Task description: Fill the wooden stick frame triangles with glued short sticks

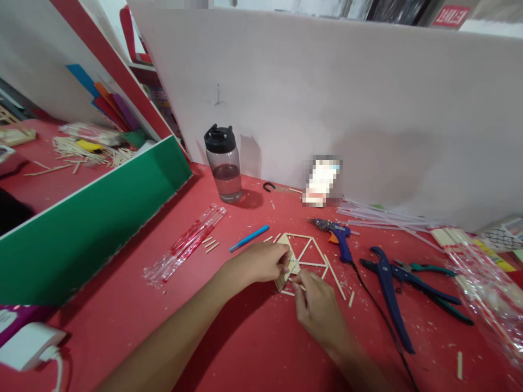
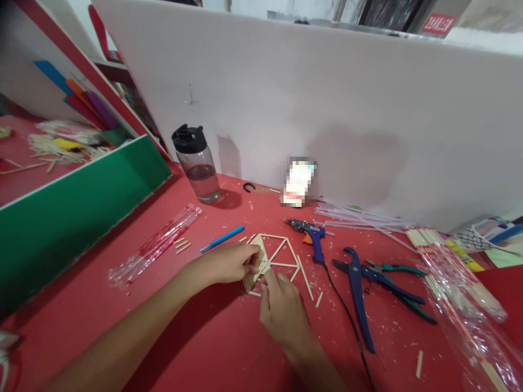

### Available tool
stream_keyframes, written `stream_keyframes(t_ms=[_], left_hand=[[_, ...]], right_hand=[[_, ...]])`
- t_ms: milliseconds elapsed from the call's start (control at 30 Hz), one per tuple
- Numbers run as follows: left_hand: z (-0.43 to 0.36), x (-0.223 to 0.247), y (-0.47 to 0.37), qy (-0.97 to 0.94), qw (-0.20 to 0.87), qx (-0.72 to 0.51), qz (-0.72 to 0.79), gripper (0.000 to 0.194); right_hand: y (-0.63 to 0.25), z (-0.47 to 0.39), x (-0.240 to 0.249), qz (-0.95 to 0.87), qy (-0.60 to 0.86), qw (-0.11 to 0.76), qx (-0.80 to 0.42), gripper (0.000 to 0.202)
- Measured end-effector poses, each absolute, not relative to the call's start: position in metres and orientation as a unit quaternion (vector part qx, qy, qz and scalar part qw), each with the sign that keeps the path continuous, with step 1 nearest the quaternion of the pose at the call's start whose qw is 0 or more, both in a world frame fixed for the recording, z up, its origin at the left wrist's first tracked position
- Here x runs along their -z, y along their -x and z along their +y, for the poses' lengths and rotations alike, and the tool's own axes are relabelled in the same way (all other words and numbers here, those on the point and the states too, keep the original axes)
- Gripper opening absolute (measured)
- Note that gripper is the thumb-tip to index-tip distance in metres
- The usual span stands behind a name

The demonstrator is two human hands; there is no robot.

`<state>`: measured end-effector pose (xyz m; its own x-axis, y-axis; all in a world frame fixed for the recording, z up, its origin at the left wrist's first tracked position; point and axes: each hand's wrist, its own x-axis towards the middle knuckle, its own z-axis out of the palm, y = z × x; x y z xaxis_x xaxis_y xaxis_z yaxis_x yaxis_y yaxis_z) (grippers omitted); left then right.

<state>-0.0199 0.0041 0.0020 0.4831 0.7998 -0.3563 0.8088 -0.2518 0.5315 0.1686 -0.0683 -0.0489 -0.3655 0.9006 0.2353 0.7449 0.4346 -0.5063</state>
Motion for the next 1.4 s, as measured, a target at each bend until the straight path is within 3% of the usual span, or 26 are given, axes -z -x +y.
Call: stream_keyframes(t_ms=[1400], left_hand=[[0.004, 0.003, 0.021, -0.793, 0.341, -0.012, 0.504, 0.005]], right_hand=[[-0.168, -0.066, 0.045, -0.782, 0.527, 0.276, -0.185, 0.013]])
